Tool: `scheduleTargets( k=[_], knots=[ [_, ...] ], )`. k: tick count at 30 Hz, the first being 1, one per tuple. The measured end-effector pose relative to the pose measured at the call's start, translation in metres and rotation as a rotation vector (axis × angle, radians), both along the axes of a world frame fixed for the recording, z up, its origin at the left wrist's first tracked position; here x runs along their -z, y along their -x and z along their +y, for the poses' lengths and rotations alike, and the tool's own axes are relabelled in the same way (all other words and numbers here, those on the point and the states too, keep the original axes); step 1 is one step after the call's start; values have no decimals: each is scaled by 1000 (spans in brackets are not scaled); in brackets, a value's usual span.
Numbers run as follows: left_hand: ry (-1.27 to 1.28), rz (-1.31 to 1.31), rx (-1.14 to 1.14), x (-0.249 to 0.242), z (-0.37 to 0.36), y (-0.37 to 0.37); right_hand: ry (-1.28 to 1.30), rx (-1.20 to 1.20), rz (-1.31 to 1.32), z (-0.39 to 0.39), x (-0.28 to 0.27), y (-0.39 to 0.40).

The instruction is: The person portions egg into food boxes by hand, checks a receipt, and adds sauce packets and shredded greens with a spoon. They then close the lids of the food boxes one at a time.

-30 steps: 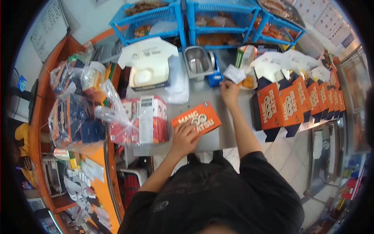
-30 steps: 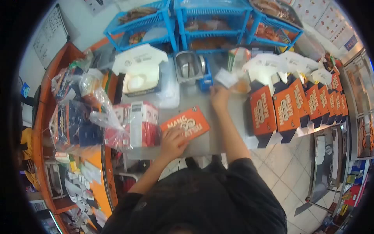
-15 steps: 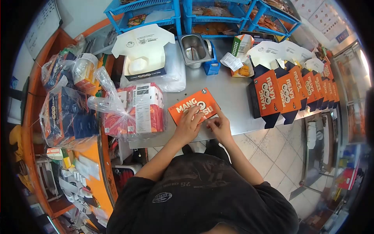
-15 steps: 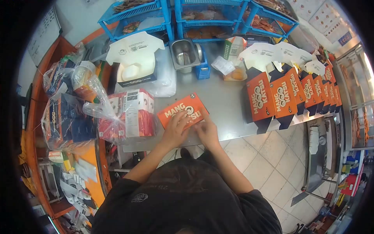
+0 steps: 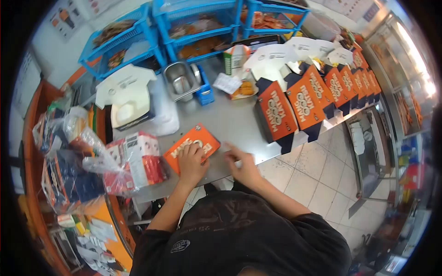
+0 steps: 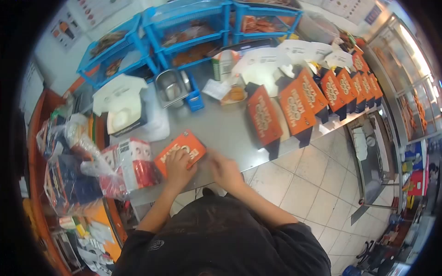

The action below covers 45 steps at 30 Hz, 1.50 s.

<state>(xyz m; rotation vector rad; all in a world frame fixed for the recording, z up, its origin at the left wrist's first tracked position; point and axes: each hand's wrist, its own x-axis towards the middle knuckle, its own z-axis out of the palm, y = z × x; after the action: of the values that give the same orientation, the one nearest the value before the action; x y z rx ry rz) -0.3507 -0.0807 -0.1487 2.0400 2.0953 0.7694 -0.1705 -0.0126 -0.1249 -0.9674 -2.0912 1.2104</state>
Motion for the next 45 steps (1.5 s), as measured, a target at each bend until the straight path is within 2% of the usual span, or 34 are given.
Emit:
scheduleTargets(
  k=[1, 2, 3, 4, 5, 6, 8, 9, 11, 12, 14, 16, 17, 18, 19, 20, 21, 23, 25, 27, 29, 30, 31, 32, 34, 36, 37, 40, 43, 44, 45],
  knots=[
    [68, 64, -100, -7, 4, -9, -122, 160, 126, 13, -38, -20],
    [131, 130, -203, -15, 13, -16, -451, 343, 147, 34, -58, -44],
    [63, -2, -116, -26, 27, -32, -620, 470, 133, 54, -80, -70],
    [-3, -134, -33, -36, 44, -54, -505, 611, 261, 78, -84, -91],
    [-129, -156, 131, -40, 63, -78, -384, 746, 388, 101, -85, -108],
    [-254, -177, 295, -45, 83, -104, -384, 751, 390, 122, -83, -122],
    [-326, -119, 321, -89, 121, -152, -309, 639, 140, 161, -67, -141],
    [-328, -116, 324, -96, 133, -156, -310, 597, 88, 175, -53, -140],
    [187, -533, 126, -103, 153, -161, -292, 488, -110, 199, -35, -130],
    [151, -513, 123, -87, 155, -149, -351, 422, -145, 207, -26, -120],
    [361, -428, -14, -87, 153, -115, -492, 302, -193, 219, -4, -103],
    [270, -345, -132, -86, 140, -81, -545, 226, -219, 218, 3, -87],
    [276, -341, -160, -87, 135, -78, -535, 196, -344, 214, 6, -80],
    [15, -345, -274, -90, 128, -76, -525, 159, -470, 208, 9, -75],
    [-251, -338, -384, -90, 121, -73, -521, 126, -460, 204, 10, -73],
    [-430, -90, -420, -72, 111, -68, -377, 106, -495, 201, 11, -73],
    [-427, -79, -446, -59, 98, -71, -237, 88, -532, 198, 13, -74],
    [142, -142, -376, -44, 86, -86, -271, 54, -452, 195, 21, -77],
    [148, -152, -456, -17, 94, -96, 20, 0, -467, 192, 9, -79],
    [151, -144, -550, -1, 109, -100, -103, -50, -508, 196, 3, -77],
    [336, -258, -581, 3, 115, -93, -57, -51, -391, 198, -4, -76],
    [329, -255, -631, -4, 103, -88, -126, -69, -395, 192, -25, -72],
    [254, -280, -590, -19, 94, -84, -171, -58, -440, 186, -41, -68],
    [187, -307, -540, -34, 86, -83, -170, -62, -373, 181, -56, -62],
    [160, -296, -649, -74, 53, -72, -152, -89, -325, 166, -69, -49],
    [131, -278, -736, -107, 19, -49, -84, -289, -189, 152, -78, -17],
    [133, -283, -749, -116, 4, -36, -189, -358, -123, 146, -64, 0],
    [110, -251, -834, -94, -33, -2, -197, -419, -121, 120, -27, 61],
    [43, -288, -840, -65, -57, 20, -225, -422, -145, 110, -24, 82],
    [25, -282, -836, -89, -53, 27, -264, -387, -133, 110, -32, 91],
    [-28, -211, -926, -117, -52, 27, -272, -386, -137, 111, -45, 94]
  ],
)
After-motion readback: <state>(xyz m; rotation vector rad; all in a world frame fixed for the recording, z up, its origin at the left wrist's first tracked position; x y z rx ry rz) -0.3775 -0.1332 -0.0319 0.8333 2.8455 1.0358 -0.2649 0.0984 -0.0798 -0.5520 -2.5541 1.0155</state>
